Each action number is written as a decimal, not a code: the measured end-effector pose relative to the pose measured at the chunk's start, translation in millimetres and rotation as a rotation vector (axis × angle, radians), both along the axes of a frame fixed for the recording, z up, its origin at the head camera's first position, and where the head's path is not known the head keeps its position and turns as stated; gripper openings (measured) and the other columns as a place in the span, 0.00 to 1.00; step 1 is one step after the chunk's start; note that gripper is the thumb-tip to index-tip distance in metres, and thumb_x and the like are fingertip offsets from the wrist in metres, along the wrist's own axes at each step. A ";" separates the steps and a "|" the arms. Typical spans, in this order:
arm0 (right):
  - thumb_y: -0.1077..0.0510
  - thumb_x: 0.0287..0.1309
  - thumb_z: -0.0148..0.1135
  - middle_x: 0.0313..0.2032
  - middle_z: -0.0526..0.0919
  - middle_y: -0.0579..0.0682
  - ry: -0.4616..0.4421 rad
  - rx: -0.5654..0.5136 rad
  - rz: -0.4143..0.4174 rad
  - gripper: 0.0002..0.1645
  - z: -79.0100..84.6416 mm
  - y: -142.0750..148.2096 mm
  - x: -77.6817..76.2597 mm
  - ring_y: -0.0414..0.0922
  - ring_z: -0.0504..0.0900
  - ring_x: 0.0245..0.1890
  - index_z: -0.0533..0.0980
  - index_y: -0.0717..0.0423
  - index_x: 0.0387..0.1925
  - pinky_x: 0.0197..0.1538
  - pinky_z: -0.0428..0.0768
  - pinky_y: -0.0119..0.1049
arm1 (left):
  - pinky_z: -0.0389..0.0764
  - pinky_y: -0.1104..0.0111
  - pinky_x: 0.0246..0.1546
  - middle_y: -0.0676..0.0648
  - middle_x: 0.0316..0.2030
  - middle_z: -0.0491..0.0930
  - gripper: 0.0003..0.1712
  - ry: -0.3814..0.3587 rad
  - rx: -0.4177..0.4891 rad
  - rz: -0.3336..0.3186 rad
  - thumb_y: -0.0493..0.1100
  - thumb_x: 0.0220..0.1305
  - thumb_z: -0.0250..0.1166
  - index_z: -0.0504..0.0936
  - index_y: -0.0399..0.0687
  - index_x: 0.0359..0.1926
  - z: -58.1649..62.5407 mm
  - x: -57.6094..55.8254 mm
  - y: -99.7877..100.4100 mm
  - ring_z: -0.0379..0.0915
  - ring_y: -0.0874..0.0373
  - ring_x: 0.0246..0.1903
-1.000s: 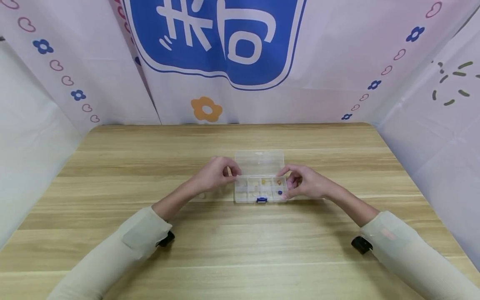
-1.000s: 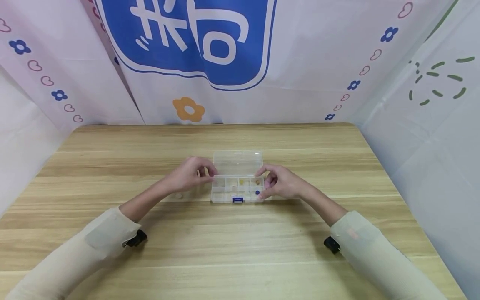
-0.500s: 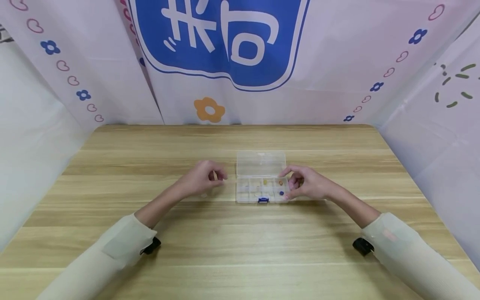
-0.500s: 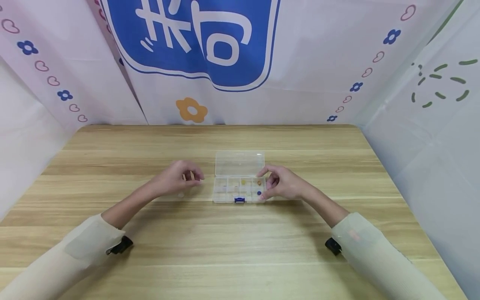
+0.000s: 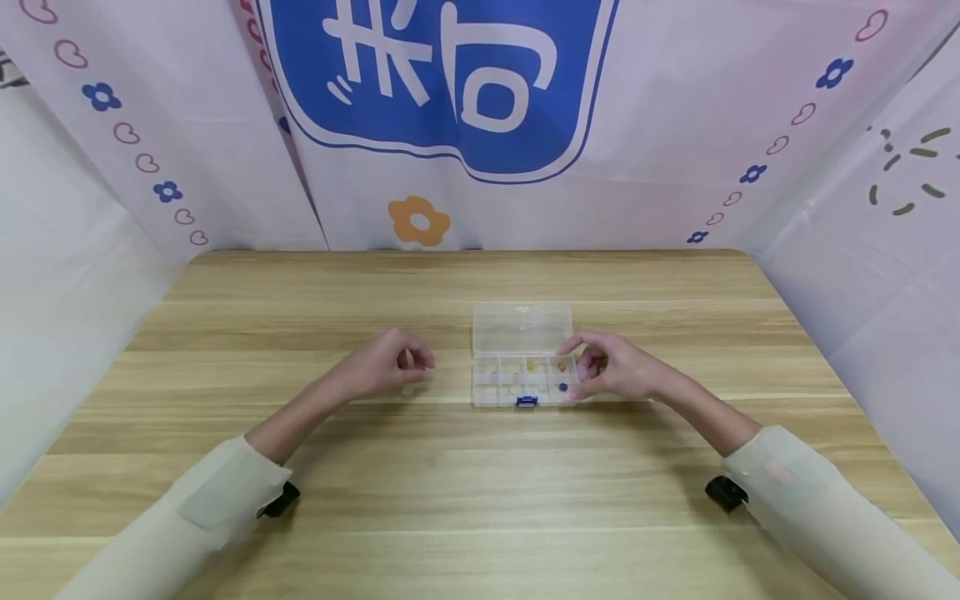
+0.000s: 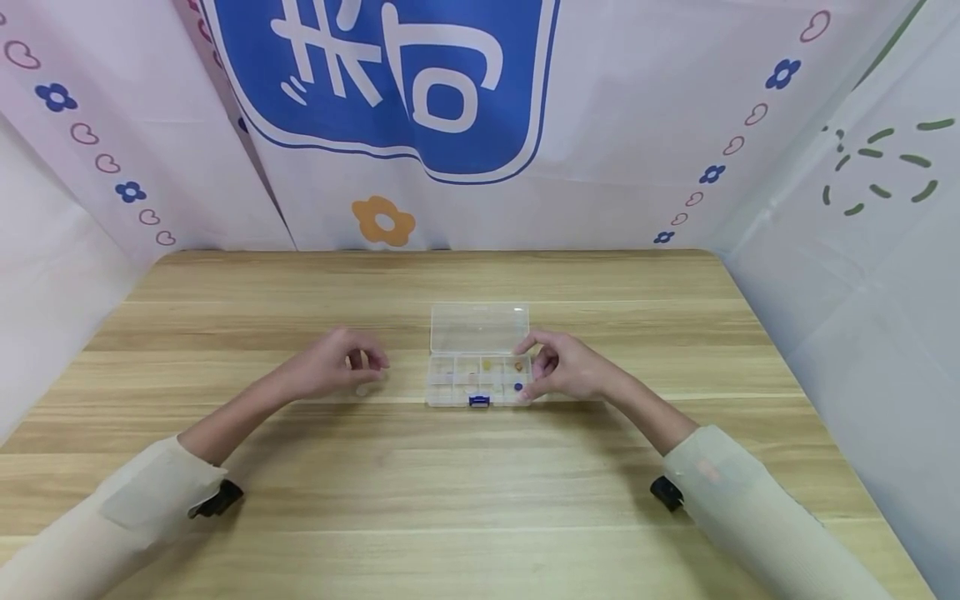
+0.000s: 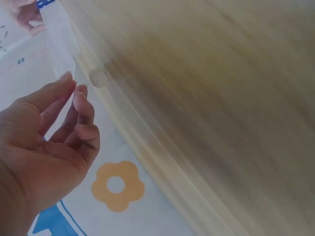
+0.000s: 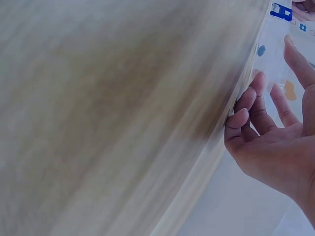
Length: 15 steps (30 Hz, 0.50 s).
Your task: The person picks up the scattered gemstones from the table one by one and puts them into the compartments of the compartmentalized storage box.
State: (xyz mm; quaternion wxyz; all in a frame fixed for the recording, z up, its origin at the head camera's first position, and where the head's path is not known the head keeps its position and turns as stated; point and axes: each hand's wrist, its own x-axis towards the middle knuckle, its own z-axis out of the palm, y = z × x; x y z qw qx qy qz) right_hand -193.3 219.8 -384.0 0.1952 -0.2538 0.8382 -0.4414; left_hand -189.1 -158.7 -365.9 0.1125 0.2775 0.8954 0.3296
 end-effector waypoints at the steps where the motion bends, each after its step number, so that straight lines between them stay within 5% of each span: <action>1: 0.67 0.52 0.79 0.29 0.80 0.52 0.000 0.001 0.000 0.33 0.0 0.0 0.1 0.45 0.76 0.31 0.74 0.69 0.58 0.38 0.77 0.31 | 0.79 0.70 0.29 0.47 0.31 0.84 0.02 0.001 -0.001 0.003 0.30 0.64 0.71 0.88 0.34 0.37 -0.2 0.4 -1.3 0.75 0.60 0.28; 15: 0.67 0.52 0.78 0.28 0.80 0.50 0.028 -0.018 0.018 0.31 0.0 0.2 -0.2 0.43 0.77 0.30 0.74 0.68 0.57 0.37 0.78 0.31 | 0.80 0.69 0.27 0.47 0.32 0.85 0.03 -0.054 0.025 0.011 0.30 0.62 0.73 0.87 0.37 0.37 -1.4 7.2 -15.1 0.79 0.55 0.27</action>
